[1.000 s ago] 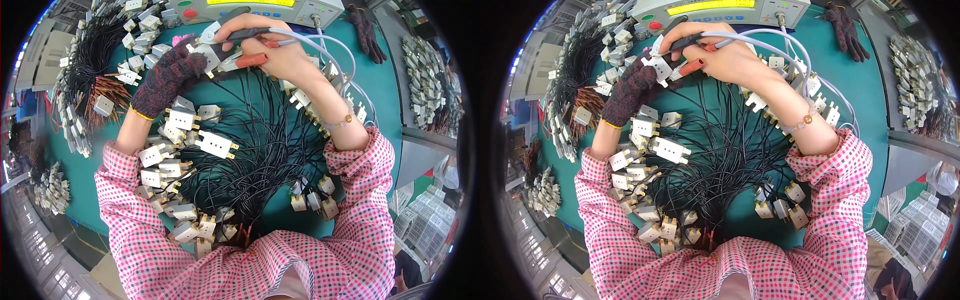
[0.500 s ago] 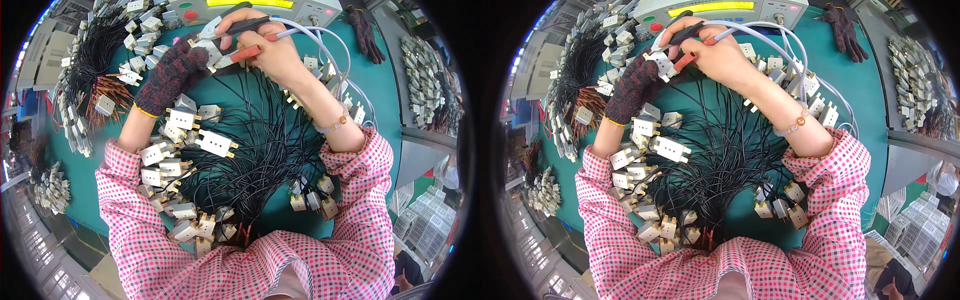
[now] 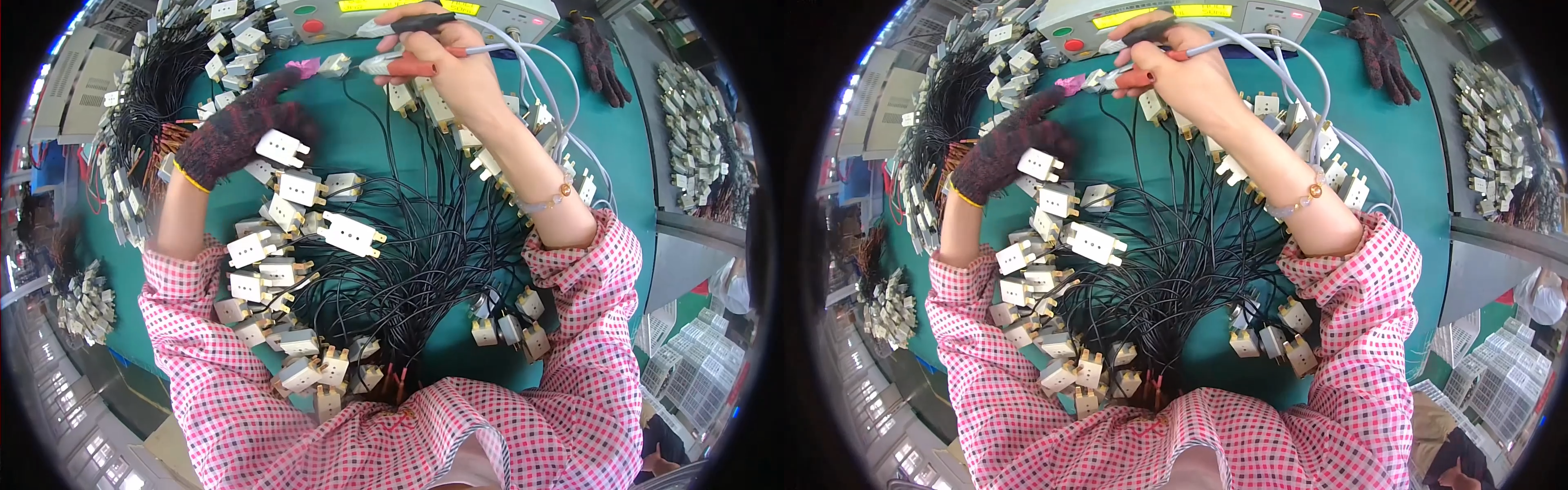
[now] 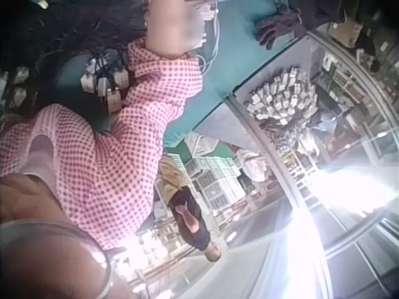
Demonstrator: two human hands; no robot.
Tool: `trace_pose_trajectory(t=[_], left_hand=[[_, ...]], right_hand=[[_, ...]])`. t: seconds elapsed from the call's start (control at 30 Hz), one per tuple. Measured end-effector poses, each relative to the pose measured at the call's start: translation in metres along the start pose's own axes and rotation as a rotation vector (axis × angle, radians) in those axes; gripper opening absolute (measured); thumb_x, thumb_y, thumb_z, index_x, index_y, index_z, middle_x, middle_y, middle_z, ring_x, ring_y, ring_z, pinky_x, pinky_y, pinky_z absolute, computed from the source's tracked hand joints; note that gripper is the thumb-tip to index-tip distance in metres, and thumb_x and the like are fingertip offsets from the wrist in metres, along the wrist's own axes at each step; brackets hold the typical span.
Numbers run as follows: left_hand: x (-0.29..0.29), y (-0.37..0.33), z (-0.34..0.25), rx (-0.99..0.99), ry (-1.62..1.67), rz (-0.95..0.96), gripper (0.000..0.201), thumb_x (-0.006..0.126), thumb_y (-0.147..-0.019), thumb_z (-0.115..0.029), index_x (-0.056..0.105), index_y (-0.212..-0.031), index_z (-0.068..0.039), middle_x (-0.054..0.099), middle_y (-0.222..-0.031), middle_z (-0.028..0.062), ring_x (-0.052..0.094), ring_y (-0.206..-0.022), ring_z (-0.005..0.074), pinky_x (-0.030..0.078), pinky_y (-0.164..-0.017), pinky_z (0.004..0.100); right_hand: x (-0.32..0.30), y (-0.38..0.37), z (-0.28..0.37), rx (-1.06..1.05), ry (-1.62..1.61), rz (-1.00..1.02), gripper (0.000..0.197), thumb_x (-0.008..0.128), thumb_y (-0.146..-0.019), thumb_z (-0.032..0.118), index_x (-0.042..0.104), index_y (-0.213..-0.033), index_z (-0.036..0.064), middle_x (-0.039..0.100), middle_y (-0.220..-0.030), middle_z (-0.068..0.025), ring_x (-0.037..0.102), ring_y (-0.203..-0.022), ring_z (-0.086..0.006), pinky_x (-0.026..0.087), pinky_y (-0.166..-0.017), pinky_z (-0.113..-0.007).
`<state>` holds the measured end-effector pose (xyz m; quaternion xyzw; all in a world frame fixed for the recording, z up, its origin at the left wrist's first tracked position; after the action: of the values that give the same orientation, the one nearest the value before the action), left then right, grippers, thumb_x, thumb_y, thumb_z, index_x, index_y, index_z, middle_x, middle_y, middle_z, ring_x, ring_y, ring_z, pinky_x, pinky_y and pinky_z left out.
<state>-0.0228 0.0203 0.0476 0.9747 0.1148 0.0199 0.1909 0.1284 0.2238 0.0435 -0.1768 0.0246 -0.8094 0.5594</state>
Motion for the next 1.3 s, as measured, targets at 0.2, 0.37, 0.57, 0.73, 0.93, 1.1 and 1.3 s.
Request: trace_pose_trajectory(t=[0.2,0.37,0.57,0.73,0.93,1.1,1.3], left_hand=[[0.031,-0.031,-0.025,-0.208,-1.151,-0.092,0.085,0.065,-0.077,-0.019,0.011,-0.143,-0.016,0.06,-0.102,0.0142,0.059,-0.093,0.021,0.048,-0.08,0.0356],[0.027,-0.063,-0.02,0.079,-1.407,-0.355,0.061,0.061,-0.079,-0.034,0.036,-0.133,-0.019,0.058,-0.108,0.0125,0.057,-0.097,0.0308,0.045,-0.083,0.0423],[0.012,-0.055,0.007,0.348,-0.191,-0.224,0.043,0.065,-0.082,-0.016,0.049,-0.119,-0.004,0.056,-0.111,0.0127,0.057,-0.1,0.022,0.049,-0.084,0.0327],[0.025,-0.05,0.007,0.432,0.593,-0.217,0.038,0.063,-0.083,-0.018,0.05,-0.115,-0.003,0.06,-0.104,0.0122,0.06,-0.093,0.02,0.053,-0.08,0.0309],[0.025,-0.053,0.012,0.232,0.861,-0.026,0.036,0.064,-0.084,-0.031,0.051,-0.109,-0.008,0.059,-0.082,0.0043,0.057,-0.062,0.008,0.049,-0.05,0.0173],[0.039,-0.042,0.005,0.122,0.672,-0.207,0.034,0.06,-0.086,-0.037,0.052,-0.107,-0.012,0.054,-0.075,0.0008,0.046,-0.053,0.0045,0.038,-0.045,0.0144],[0.041,-0.04,0.005,0.149,0.617,-0.195,0.04,0.053,-0.09,-0.041,0.05,-0.114,-0.009,0.049,-0.08,-0.0004,0.04,-0.058,0.0048,0.032,-0.047,0.0149]], right_hand=[[0.002,0.0,0.002,0.145,-0.031,-0.108,0.021,0.051,-0.087,0.009,0.054,-0.103,-0.0048,0.061,-0.086,-0.0151,0.065,-0.074,-0.0216,0.055,-0.062,-0.029],[-0.004,-0.002,-0.002,0.211,-0.095,-0.158,0.026,0.058,-0.087,0.018,0.055,-0.106,0.0007,0.061,-0.094,-0.0132,0.064,-0.082,-0.0224,0.054,-0.075,-0.031],[-0.013,-0.007,-0.011,0.226,-0.358,-0.217,0.013,0.053,-0.084,0.003,0.055,-0.095,-0.0032,0.06,-0.074,-0.0074,0.056,-0.056,-0.0118,0.049,-0.054,-0.023],[-0.008,-0.006,-0.006,0.265,-0.293,-0.212,0.016,0.057,-0.084,0.005,0.055,-0.097,-0.0043,0.061,-0.077,-0.0071,0.06,-0.067,-0.013,0.052,-0.067,-0.028],[-0.001,-0.007,-0.011,-0.032,-0.088,-0.019,0.021,0.057,-0.084,0.004,0.054,-0.104,-0.0002,0.061,-0.085,-0.0088,0.062,-0.077,-0.0157,0.053,-0.07,-0.03],[0.011,0.001,0.002,-0.026,0.026,0.098,0.022,0.056,-0.085,0.003,0.056,-0.107,0.0031,0.06,-0.098,-0.01,0.062,-0.089,-0.0146,0.053,-0.072,-0.024],[0.007,0.005,0.002,-0.036,0.112,0.116,0.022,0.054,-0.085,0.001,0.056,-0.107,0.0031,0.059,-0.101,-0.0073,0.061,-0.094,-0.0166,0.054,-0.078,-0.025]])
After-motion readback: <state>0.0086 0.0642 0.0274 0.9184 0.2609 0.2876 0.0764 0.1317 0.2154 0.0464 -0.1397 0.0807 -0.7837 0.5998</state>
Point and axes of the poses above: each hand's wrist, its own y-axis away from the middle knuckle, its own x-axis out of the palm, z = x × y, the point moved 1 cm from there along -y, towards the middle knuckle
